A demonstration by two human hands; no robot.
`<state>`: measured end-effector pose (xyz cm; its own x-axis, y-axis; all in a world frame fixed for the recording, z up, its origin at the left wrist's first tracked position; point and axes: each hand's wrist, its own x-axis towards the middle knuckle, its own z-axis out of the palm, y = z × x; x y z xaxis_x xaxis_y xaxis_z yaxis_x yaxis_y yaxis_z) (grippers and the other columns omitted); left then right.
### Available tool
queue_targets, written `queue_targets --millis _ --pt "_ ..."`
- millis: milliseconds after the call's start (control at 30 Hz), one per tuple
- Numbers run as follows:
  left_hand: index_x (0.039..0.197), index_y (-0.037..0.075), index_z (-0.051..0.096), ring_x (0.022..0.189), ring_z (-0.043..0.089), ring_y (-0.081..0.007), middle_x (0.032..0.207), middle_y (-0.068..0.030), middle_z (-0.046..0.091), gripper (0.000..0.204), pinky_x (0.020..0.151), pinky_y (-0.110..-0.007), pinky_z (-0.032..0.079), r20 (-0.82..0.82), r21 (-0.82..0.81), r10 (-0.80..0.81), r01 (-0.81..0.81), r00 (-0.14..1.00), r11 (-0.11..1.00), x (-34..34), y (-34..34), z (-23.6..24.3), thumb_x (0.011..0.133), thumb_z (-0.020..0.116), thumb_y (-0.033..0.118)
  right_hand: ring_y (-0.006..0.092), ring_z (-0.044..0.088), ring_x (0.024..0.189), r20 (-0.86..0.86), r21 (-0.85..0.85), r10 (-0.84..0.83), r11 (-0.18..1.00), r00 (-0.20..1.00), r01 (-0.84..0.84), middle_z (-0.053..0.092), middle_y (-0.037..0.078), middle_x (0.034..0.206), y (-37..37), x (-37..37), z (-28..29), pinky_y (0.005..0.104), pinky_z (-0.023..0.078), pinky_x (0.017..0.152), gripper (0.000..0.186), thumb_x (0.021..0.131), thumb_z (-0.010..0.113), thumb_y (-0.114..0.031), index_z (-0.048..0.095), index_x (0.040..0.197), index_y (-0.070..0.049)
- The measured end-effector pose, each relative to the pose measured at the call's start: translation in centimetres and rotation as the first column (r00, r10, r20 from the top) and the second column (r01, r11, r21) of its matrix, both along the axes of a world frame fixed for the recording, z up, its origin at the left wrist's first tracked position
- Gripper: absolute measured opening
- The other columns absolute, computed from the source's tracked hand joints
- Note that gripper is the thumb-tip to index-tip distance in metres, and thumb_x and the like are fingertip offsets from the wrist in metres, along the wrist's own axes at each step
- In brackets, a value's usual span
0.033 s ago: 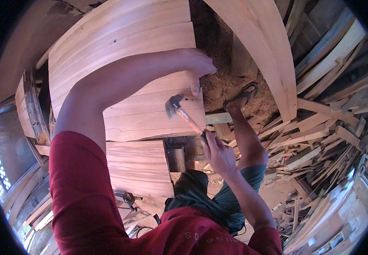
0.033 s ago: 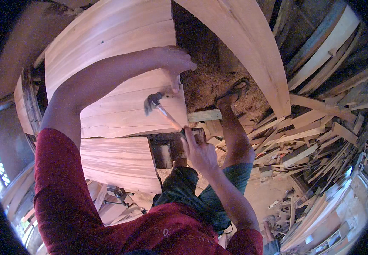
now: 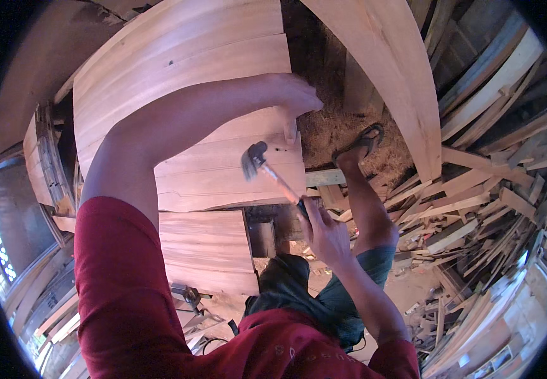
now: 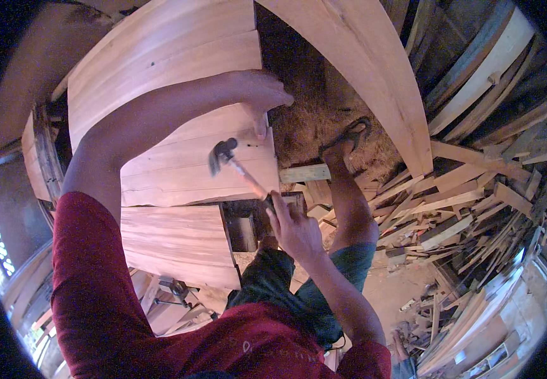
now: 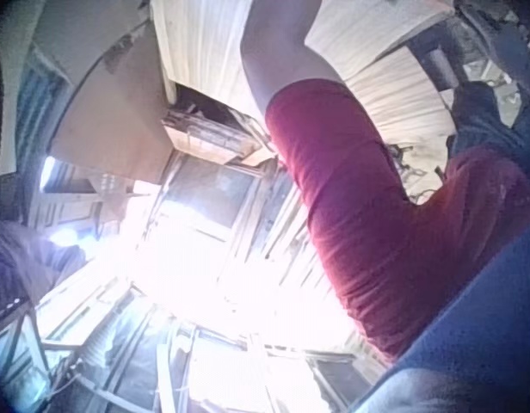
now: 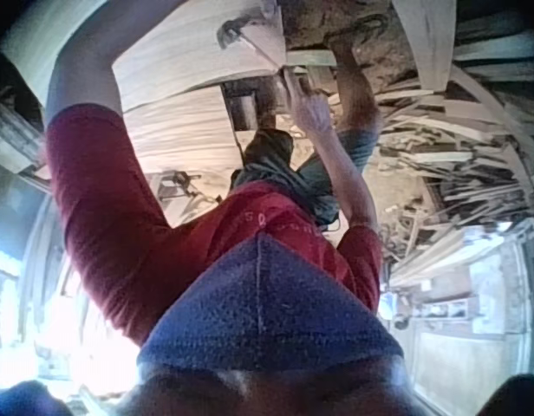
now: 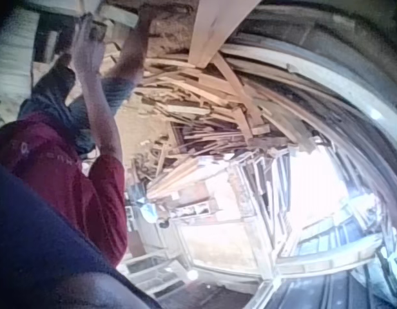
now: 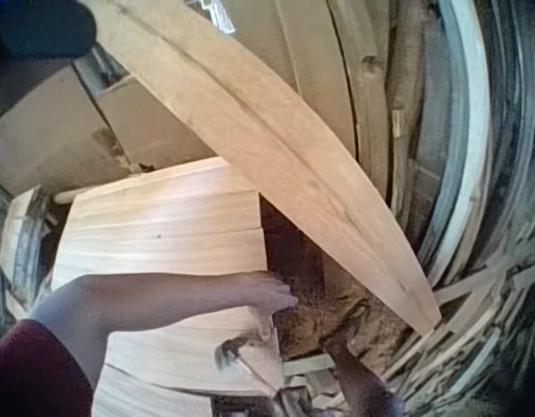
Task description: The person organizes wooden planks on a workbench, applies glue to the edges from a bottle, aligns them into a panel, and secures the joints by hammering.
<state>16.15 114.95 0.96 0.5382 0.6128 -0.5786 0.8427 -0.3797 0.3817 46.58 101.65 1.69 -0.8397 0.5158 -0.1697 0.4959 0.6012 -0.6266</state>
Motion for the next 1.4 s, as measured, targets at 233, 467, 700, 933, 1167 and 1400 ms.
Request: queue_targets --millis 233,467,700,933,1167,1400 --pt "0.112 0.003 0.062 0.099 0.065 -0.0428 0.098 -0.024 0.069 0.076 0.086 -0.052 0.051 -0.012 -0.023 -0.002 0.001 1.0 1.0 0.6 -0.3 0.7 0.064 0.081 0.059 0.0268 0.064 0.061 -0.23 -0.038 0.035 0.998 0.972 -0.045 0.061 0.009 0.076 -1.4 0.7 1.4 0.0375 0.052 0.05 0.039 0.092 0.064 -0.025 0.057 0.126 -0.007" --pt "0.109 0.002 0.066 0.095 0.066 -0.0422 0.097 -0.0241 0.069 0.07 0.084 -0.052 0.051 -0.027 -0.14 0.164 -0.167 0.986 0.976 0.2 0.3 0.3 0.087 0.053 0.068 0.0308 0.065 0.062 -0.158 0.025 -0.02 0.999 0.987 0.024 0.066 0.013 0.083 -0.6 -1.9 -1.7 0.0393 0.052 0.049 0.039 0.094 0.062 -0.023 0.055 0.127 -0.004" --pt "0.107 0.002 0.067 0.096 0.065 -0.0429 0.097 -0.024 0.069 0.071 0.085 -0.052 0.051 -0.075 -0.091 0.169 -0.175 0.983 0.98 0.5 0.3 0.7 0.09 0.048 0.069 0.0339 0.064 0.055 -0.156 -0.046 -0.094 0.995 0.983 0.088 0.064 0.014 0.077 0.2 -3.1 -1.6 0.0434 0.053 0.046 0.04 0.093 0.06 -0.025 0.052 0.13 -0.011" --pt "0.113 0.003 0.064 0.1 0.063 -0.0443 0.101 -0.0248 0.068 0.073 0.09 -0.052 0.05 -0.11 -0.185 0.186 -0.204 0.976 0.961 1.1 0.1 0.6 0.084 0.056 0.07 0.0333 0.064 0.054 -0.073 -0.071 -0.136 0.989 0.988 0.131 0.065 0.013 0.077 -0.4 -3.0 -0.6 0.0442 0.052 0.048 0.041 0.094 0.061 -0.027 0.053 0.13 -0.01" --pt "0.123 0.004 0.057 0.099 0.065 -0.0412 0.097 -0.0223 0.07 0.092 0.087 -0.052 0.05 -0.113 0.016 -0.054 0.057 0.992 0.998 1.5 -1.9 0.8 0.063 0.074 0.072 0.0272 0.061 0.054 -0.075 -0.098 -0.021 0.995 0.997 0.013 0.062 0.009 0.074 -4.2 4.8 0.3 0.0402 0.05 0.046 0.046 0.092 0.065 -0.026 0.054 0.132 -0.005" --pt "0.127 0.007 0.054 0.098 0.065 -0.0417 0.1 -0.0229 0.069 0.091 0.086 -0.051 0.051 -0.09 -0.003 0.032 -0.032 0.995 0.999 2.6 -2.0 0.7 0.063 0.078 0.067 0.03 0.062 0.054 -0.118 -0.084 -0.113 0.991 0.986 0.104 0.062 0.01 0.074 -4.4 4.2 -0.4 0.0415 0.052 0.046 0.045 0.093 0.063 -0.028 0.053 0.131 -0.006"
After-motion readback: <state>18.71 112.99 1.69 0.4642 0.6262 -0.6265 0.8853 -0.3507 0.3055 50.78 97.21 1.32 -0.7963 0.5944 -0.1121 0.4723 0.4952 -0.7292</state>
